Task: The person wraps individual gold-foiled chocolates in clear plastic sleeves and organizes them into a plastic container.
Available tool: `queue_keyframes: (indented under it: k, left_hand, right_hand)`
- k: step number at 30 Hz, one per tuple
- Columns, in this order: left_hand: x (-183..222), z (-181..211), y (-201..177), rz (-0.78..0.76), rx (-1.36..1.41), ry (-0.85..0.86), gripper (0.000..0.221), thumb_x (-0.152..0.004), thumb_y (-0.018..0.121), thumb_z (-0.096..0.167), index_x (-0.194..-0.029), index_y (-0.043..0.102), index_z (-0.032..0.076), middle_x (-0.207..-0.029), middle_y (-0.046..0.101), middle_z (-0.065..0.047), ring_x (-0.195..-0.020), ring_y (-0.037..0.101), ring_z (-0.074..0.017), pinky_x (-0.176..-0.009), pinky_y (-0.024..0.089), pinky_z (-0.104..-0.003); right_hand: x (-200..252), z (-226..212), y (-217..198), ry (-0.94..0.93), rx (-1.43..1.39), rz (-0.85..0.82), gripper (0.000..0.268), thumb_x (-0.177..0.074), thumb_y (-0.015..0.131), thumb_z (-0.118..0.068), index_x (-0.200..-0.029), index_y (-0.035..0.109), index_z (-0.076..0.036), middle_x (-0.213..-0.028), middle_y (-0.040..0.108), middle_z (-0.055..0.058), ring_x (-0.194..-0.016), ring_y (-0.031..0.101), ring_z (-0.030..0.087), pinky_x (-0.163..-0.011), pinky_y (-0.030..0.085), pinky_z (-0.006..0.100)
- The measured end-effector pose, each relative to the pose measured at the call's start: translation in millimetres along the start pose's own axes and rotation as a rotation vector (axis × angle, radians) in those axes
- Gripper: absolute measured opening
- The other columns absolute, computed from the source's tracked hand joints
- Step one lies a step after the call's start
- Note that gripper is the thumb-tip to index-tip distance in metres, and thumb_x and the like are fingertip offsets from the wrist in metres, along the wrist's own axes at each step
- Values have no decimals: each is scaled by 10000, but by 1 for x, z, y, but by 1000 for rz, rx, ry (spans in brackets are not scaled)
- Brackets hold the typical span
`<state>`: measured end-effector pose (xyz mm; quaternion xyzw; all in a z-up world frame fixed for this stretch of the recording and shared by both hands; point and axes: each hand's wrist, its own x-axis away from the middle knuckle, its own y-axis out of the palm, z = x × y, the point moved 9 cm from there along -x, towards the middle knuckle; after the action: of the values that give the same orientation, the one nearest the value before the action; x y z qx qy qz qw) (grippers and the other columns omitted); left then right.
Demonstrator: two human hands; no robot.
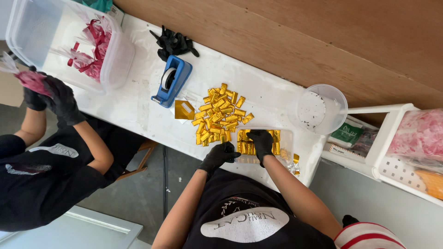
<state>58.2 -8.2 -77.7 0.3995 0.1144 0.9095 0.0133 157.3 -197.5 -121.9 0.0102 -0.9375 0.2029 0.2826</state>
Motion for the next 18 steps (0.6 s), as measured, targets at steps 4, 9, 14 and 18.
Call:
queue_keyframes:
  k: [4,9,14,18]
  left_hand:
    - [0,0,1,-1,27,-7,360,-749,929,130,-906,640,-13,-774,628,-130,-688,715,-209,-652,662,-310]
    - [4,7,1,-4,25,-11,373,-734,941,125,-903,641,-17,-777,636,-143,-680,718,-221,-642,664,-325]
    - [-1,2,0,-7,-6,-14,388,-738,944,146,-909,641,-25,-778,630,-156,-682,721,-226,-650,663,-323]
    - [0,1,-1,3,2,-14,365,-743,937,137,-914,652,-16,-779,631,-152,-677,726,-234,-647,666,-325]
  right_hand:
    - [3,-5,-4,-21,140,40,333,-693,949,-383,-928,817,-188,-922,795,33,-995,728,312,-904,568,405]
    - [-2,9,-4,2,231,51,334,-689,915,-481,-921,828,-257,-940,793,-15,-1018,722,280,-942,559,360]
    - [-8,20,3,-6,146,-10,384,-761,905,-429,-1040,826,-178,-1056,789,84,-1066,708,340,-896,569,392]
    - [36,-45,-23,47,155,-118,478,-828,853,-442,-1181,784,-128,-1186,750,149,-1165,669,365,-934,569,435]
